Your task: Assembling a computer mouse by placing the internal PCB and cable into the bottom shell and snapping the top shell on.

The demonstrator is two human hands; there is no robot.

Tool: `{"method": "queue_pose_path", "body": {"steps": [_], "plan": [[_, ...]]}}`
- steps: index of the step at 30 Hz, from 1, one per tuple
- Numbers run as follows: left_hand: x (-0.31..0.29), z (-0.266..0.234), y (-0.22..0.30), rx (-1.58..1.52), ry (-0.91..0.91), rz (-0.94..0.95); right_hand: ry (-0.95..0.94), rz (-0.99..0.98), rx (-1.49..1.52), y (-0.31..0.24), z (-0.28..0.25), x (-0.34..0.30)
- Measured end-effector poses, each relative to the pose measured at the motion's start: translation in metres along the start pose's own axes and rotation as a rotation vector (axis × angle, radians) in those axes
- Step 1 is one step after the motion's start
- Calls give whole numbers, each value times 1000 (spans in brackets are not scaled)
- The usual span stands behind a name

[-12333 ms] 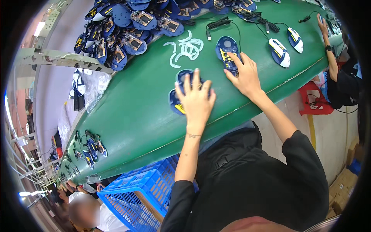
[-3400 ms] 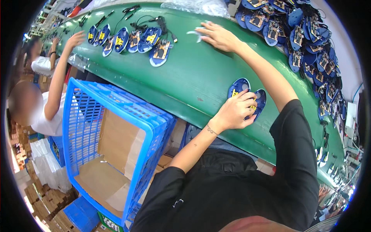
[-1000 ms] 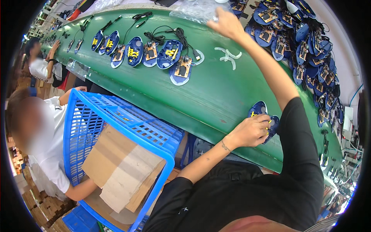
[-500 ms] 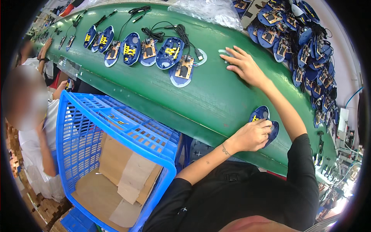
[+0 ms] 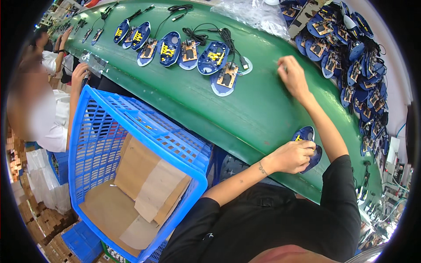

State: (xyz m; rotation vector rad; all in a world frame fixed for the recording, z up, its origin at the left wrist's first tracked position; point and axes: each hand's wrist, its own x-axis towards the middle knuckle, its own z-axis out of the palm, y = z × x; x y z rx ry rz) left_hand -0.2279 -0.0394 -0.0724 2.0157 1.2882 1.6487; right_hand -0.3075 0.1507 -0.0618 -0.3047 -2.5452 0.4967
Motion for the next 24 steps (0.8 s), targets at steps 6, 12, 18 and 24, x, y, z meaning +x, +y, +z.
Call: {"method": "queue_pose_path", "body": {"steps": [6, 12, 18, 24], "plan": [[-5, -8, 0, 24, -23, -33, 132, 255, 107, -2, -8, 72], [1, -2, 2, 4, -36, -19, 93, 4, -118, 65, 42, 213], [-2, -8, 2, -24, -47, -26, 199, -415, -246, 43, 44, 213], [-3, -13, -2, -25, -52, -22, -286, -173, -40, -23, 36, 71]]}}
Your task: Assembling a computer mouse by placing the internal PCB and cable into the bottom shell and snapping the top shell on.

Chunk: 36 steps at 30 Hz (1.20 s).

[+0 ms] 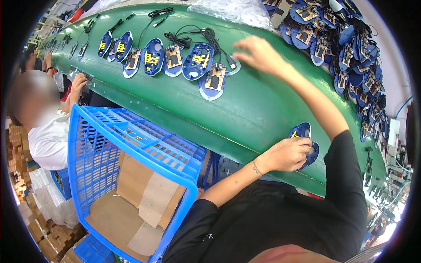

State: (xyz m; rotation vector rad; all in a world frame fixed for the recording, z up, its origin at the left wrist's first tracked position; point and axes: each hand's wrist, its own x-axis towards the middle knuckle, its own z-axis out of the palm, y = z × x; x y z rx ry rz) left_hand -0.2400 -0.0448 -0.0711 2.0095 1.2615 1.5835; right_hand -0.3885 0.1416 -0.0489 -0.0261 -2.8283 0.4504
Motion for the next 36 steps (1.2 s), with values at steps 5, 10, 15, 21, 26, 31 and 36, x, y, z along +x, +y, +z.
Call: {"method": "queue_pose_path", "body": {"steps": [5, 10, 15, 21, 26, 31, 36], "plan": [[1, 1, 1, -19, 1, 0, 31, 203, 284, -16, 2, -31], [-5, -7, 1, -23, -9, -1, -115, 395, 231, 0, -4, 2], [-6, -5, 6, -42, -27, -22, 147, 377, -76, 82, -25, 103], [-10, -26, 0, 9, 32, -35, 336, 161, 120, 3, -71, 32], [-2, -28, 7, 47, 104, -272, 47, 432, 298, -56, -133, -187], [-4, -21, 0, 224, 127, -443, -110, 548, 191, -131, -121, -308], [-5, -30, 9, 528, -70, -484, 178, 618, 238, -133, -86, -324]]}}
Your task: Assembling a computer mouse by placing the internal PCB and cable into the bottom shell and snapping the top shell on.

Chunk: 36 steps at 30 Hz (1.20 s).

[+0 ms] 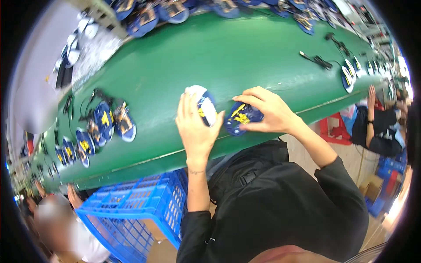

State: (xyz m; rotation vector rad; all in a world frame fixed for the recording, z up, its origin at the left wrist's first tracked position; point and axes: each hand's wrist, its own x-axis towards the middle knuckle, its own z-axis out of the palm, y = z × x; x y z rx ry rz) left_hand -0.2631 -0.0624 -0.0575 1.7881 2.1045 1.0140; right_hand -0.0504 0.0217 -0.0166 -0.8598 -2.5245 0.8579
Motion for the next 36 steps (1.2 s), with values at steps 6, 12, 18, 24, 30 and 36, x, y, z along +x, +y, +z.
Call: {"method": "queue_pose_path", "body": {"steps": [6, 12, 18, 24, 30, 36], "plan": [[-3, 1, 6, -33, 59, -81, 213, 394, 110, 29, 4, 1], [10, 4, -5, -304, 190, -240, 115, 361, 226, 20, 22, -12], [11, -13, -1, -2006, 85, -512, 500, 531, 789, 28, 26, 6], [29, -6, 3, -2063, 124, -695, 337, 699, 1435, 21, 15, 20], [41, -25, -31, -1093, 397, -461, 454, 595, 1155, 37, 28, 12], [36, -34, -62, -526, 392, -525, 549, 634, 1124, 34, 41, 14]]}}
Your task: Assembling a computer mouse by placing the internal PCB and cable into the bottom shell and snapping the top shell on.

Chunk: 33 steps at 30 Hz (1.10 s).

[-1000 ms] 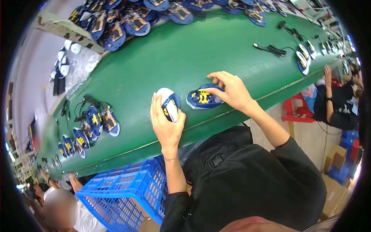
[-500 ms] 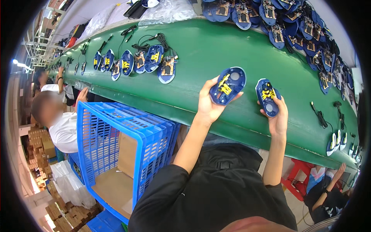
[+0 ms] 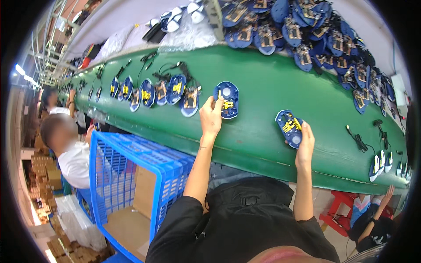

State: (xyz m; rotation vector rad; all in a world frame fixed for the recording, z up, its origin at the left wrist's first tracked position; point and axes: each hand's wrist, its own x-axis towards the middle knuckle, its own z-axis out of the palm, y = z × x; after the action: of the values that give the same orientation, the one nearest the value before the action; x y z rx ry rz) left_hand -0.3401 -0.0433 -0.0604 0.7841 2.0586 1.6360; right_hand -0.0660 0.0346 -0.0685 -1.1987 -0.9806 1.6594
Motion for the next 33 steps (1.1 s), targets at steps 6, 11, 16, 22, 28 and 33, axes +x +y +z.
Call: {"method": "queue_pose_path", "body": {"steps": [6, 11, 16, 22, 28, 33], "plan": [[-5, 12, 16, 472, -159, 22, -173, -142, -55, -44, 45, 38], [-56, 20, 20, 445, -206, -1, -207, -374, -69, -136, 104, 159], [-75, 13, 2, 359, -156, 357, -60, -562, -488, -259, 166, 319], [-74, 10, -6, 335, -161, 290, -140, -460, 74, -255, 236, 302], [-79, 8, 0, 114, -155, 101, -438, -719, -678, -82, 139, 84], [-79, 14, 15, -216, -218, 121, -472, -45, -225, -2, 94, -21]]}}
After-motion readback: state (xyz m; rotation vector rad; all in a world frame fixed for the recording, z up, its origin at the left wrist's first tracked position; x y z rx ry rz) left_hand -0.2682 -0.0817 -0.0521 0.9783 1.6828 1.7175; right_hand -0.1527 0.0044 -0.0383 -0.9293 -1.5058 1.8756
